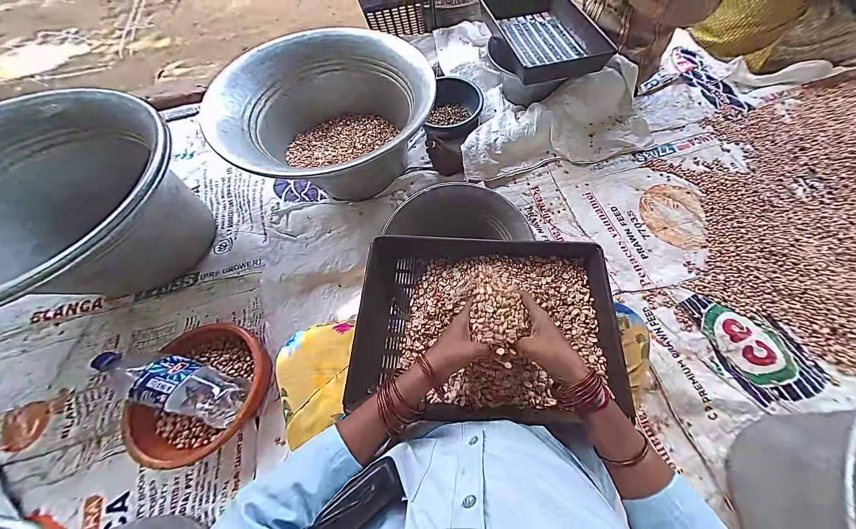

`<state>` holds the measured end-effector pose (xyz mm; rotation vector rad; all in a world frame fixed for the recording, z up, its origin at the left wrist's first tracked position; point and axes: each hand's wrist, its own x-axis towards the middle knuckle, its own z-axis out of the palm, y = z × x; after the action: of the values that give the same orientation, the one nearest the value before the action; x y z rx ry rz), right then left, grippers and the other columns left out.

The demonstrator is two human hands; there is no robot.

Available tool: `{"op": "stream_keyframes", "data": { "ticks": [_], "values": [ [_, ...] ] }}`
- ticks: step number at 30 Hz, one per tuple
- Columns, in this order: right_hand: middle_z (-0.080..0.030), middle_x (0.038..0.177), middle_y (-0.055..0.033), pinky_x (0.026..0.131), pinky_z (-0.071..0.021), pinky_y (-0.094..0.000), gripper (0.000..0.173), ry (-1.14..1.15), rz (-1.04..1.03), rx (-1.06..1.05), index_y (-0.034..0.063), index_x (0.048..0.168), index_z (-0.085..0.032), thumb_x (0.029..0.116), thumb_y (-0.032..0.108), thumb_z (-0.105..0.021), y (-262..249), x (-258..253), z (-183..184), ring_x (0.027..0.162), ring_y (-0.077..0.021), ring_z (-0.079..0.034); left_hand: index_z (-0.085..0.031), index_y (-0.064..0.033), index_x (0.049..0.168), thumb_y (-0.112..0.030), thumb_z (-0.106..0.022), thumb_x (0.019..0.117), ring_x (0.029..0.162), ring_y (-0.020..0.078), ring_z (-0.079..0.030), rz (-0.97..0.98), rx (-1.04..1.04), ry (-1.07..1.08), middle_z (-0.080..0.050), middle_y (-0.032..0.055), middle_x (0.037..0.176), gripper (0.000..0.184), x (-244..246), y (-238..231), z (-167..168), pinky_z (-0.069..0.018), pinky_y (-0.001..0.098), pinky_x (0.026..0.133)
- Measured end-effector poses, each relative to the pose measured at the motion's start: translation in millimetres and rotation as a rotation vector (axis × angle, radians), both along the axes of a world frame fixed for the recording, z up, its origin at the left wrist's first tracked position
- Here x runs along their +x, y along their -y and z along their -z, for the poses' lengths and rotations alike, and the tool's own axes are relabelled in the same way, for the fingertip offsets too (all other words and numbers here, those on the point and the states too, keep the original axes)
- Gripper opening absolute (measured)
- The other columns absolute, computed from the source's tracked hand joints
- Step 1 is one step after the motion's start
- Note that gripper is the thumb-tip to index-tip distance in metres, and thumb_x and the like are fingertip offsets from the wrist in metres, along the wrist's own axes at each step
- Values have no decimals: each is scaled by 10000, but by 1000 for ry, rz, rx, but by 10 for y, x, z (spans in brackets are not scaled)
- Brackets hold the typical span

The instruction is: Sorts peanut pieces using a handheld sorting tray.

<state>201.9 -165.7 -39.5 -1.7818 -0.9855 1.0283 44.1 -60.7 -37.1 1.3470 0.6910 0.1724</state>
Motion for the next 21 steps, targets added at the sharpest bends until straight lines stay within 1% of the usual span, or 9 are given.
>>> {"op": "stream_keyframes", "data": {
  "ticks": [3,5,8,11,13,15,17,19,21],
  "values": [
    [-658,1238,-111,924,-553,-196,730,-64,21,247,-65,1444,-443,740,-77,-637,-27,59,-397,1067,-14,-661,-464,60,1290,160,-625,796,960,32,-680,-127,-54,224,-677,29,1078,529,-3,-67,-385,-579,218,868],
    [-698,1125,-29,867,-558,-175,497,121,-41,383,-24,1317,-583,821,-65,-598,-3,127,-691,978,28,-661,-567,3,1153,148,-603,826,900,-25,-682,-101,112,328,-711,-71,969,360,-47,-160,-590,-579,190,849],
    [-693,1129,29,805,-570,-193,378,492,-125,541,120,1158,-712,858,-24,-533,40,187,-1076,979,0,-658,-626,26,1243,90,-554,838,978,-16,-664,-45,557,406,-704,-11,1102,416,-156,-283,-829,-566,191,874],
    [-682,1221,9,771,-569,-198,371,686,-160,599,177,1116,-740,885,4,-506,102,196,-1297,998,-31,-663,-623,-44,1295,90,-509,881,934,37,-682,-6,634,506,-678,15,1241,450,-263,-373,-1009,-597,204,774],
    [-641,1340,2,742,-582,-214,337,724,-196,523,229,1178,-735,973,86,-508,174,239,-1328,975,-33,-671,-634,-100,1329,7,-524,932,953,45,-674,31,754,409,-652,-1,1303,426,-357,-458,-1004,-593,210,760],
    [-564,1482,1,783,-620,-325,353,727,-204,313,316,1306,-687,1018,208,-513,293,352,-1252,1100,-111,-689,-653,-202,1369,-154,-566,993,1069,94,-688,66,1018,88,-641,-8,1363,390,-529,-548,-893,-612,310,832],
    [-510,1546,-74,887,-597,-505,426,760,-101,79,276,1456,-579,1033,265,-526,446,524,-1053,1240,-271,-649,-630,-176,1415,-230,-602,1006,1141,305,-689,5,1144,-224,-651,115,1364,414,-757,-617,-671,-582,541,886],
    [-441,1563,-261,1024,-443,-689,583,875,66,-148,111,1551,-457,1032,342,-583,649,719,-723,1363,-486,-513,-540,-78,1478,-283,-619,995,1190,453,-639,-125,1146,-433,-632,231,1356,530,-1045,-706,-335,-507,645,950],
    [-298,1609,-356,1135,-205,-788,762,845,140,-357,26,1565,-415,988,472,-634,904,918,-314,1481,-584,-278,-455,-2,1511,-298,-665,985,1165,474,-633,-157,966,-547,-629,284,1308,639,-1359,-756,22,-486,645,974]
  ]
}}
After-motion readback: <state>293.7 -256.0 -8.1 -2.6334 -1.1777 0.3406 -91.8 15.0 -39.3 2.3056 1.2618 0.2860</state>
